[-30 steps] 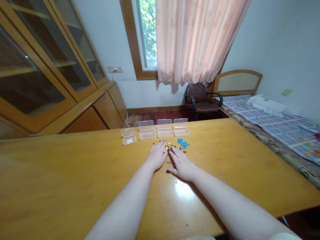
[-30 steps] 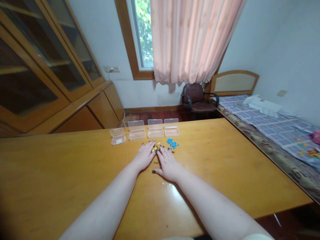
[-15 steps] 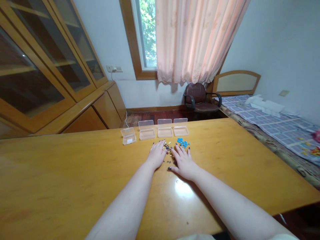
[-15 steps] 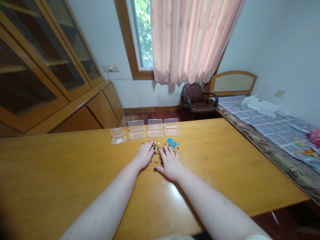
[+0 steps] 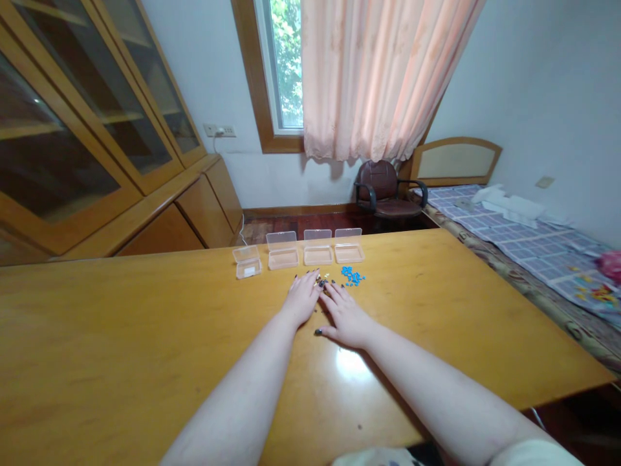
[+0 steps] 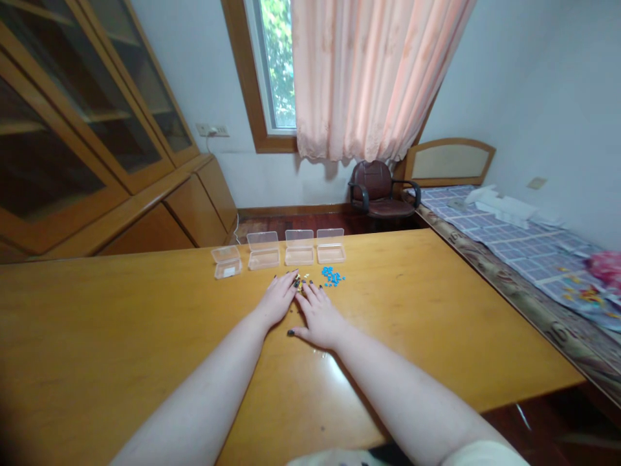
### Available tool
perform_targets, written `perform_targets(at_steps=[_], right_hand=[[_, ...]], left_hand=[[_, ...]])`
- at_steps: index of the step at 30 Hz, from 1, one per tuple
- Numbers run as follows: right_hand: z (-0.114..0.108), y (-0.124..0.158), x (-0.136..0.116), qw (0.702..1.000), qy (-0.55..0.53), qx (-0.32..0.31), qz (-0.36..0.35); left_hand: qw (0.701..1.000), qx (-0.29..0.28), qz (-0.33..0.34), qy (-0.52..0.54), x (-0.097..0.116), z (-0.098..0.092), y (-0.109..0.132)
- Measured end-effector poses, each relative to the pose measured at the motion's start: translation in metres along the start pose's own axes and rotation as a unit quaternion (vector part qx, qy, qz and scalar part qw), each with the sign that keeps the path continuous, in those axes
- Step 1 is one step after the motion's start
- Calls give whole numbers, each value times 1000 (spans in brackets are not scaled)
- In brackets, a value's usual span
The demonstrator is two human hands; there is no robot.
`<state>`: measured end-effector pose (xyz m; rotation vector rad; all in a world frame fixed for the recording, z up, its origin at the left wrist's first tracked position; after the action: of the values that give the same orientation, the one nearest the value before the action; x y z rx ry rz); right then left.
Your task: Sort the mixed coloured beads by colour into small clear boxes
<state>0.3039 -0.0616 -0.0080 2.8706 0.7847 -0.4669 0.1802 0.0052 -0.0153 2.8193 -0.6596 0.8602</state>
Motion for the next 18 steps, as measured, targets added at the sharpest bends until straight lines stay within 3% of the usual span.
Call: perform_targets(at_steps=[3, 7, 13, 15, 18], right_hand=[[4, -7, 2, 999, -4, 31, 5], [5, -18, 7, 994, -10, 85, 65], [-1, -46, 5, 993, 6, 73, 93], [-3, -52, 2, 994, 12, 66, 87], [-4, -55, -5, 997, 13, 67, 26]], left_hand=[[1000, -17, 18, -10, 2, 3, 0], [999, -16, 21, 19, 1, 4, -1], [990, 60, 10, 130, -11, 0, -4], [982, 82, 1, 168, -15, -1, -5], [973, 96, -15, 208, -19, -1, -6]])
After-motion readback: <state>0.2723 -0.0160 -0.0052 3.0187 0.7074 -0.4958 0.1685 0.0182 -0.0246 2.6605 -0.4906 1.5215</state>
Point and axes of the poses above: each hand's wrist, its own y-axis away from the middle knuckle, its own z-axis out of the palm, x = y × z, the point moved 4 cm from there along -y, towards the middle knuckle, and after that the axes turned 6 degrees about -x, right-handed, at the moved point
